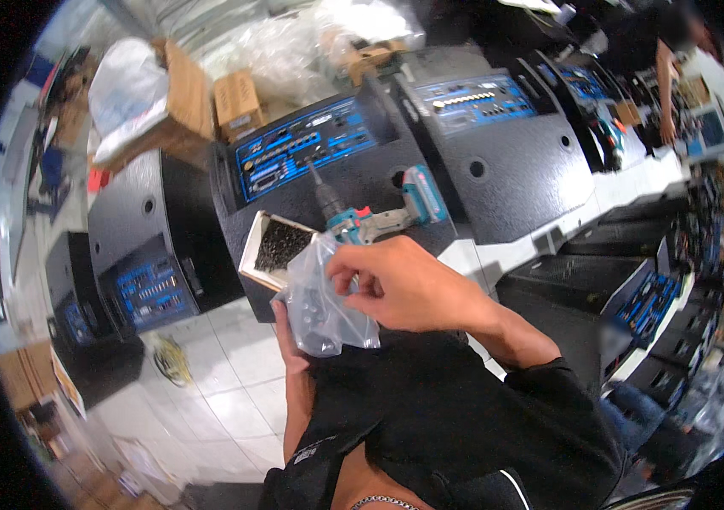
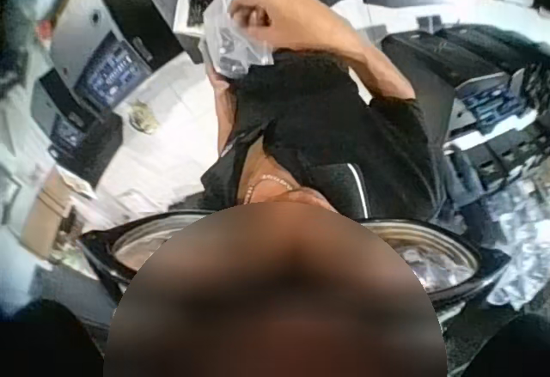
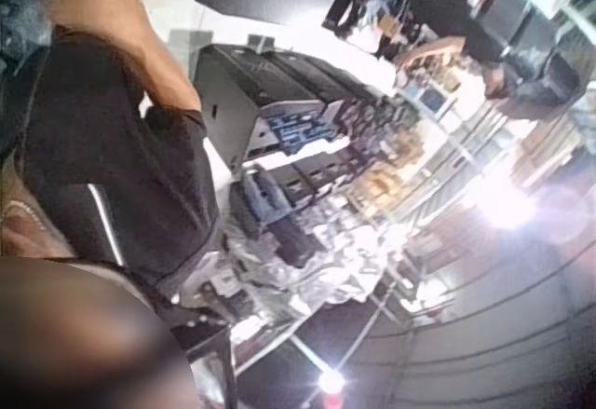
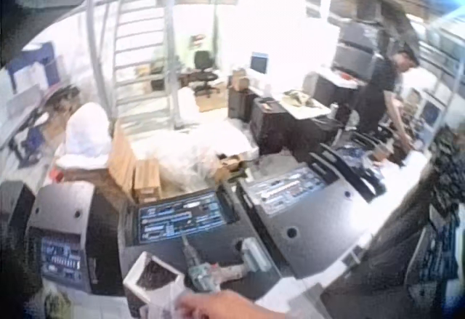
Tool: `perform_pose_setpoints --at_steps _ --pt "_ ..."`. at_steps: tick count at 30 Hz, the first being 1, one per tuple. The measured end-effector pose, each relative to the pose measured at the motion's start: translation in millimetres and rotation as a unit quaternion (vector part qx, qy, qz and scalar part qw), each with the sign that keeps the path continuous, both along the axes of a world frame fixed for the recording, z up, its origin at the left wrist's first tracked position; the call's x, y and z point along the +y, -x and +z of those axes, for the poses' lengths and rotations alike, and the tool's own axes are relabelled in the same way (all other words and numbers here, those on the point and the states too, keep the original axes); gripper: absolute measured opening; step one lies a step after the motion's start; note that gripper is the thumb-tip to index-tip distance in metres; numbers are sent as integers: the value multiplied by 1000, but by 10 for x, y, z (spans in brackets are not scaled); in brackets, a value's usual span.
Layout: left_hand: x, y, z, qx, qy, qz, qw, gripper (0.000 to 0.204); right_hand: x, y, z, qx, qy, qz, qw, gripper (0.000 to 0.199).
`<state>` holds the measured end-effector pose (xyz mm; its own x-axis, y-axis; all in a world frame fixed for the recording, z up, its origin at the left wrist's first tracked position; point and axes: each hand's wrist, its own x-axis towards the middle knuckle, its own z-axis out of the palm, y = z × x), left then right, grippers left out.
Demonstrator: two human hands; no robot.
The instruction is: The person inserts small black components from a plastic bag into slots on the back panels of large black electronic units. They move between several units, repeating the insertion process for each one.
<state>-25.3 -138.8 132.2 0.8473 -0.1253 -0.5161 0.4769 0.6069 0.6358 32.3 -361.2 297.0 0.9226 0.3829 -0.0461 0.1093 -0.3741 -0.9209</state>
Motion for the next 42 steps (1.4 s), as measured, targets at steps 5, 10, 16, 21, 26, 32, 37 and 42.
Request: perform_pose_setpoints --at_steps 5,10,16,21,26,32,37,42 --pt "-463 109 34 22 -17 -49 998 55 -451 446 -362 2 51 -111 992 20" --pt "-614 418 -76 -78 -52 -70 993 52 -666 840 -583 26 -72 -25 997 34" --pt "-918 1327 39 -19 -2 34 999 54 -678 1301 -884 -104 134 112 979 39" --pt "-1151 2075 -26 -5 17 59 998 58 -802 1650 -962 -47 208 185 959 32" --pt "-1431 2313 177 14 5 109 994 54 -931 1894 -804 -13 48 126 991 24" --pt "-1684 2000 39 -33 22 -7 999 57 -1383 1987 -692 6 54 -13 998 23" --pt "-2390 1438 21 -19 -49 -112 992 59 -2150 1977 -680 -11 71 -189 979 23" --pt "-3236 827 -13 -50 -21 -172 984 53 -2992 1749 -635 -158 106 -299 935 15"
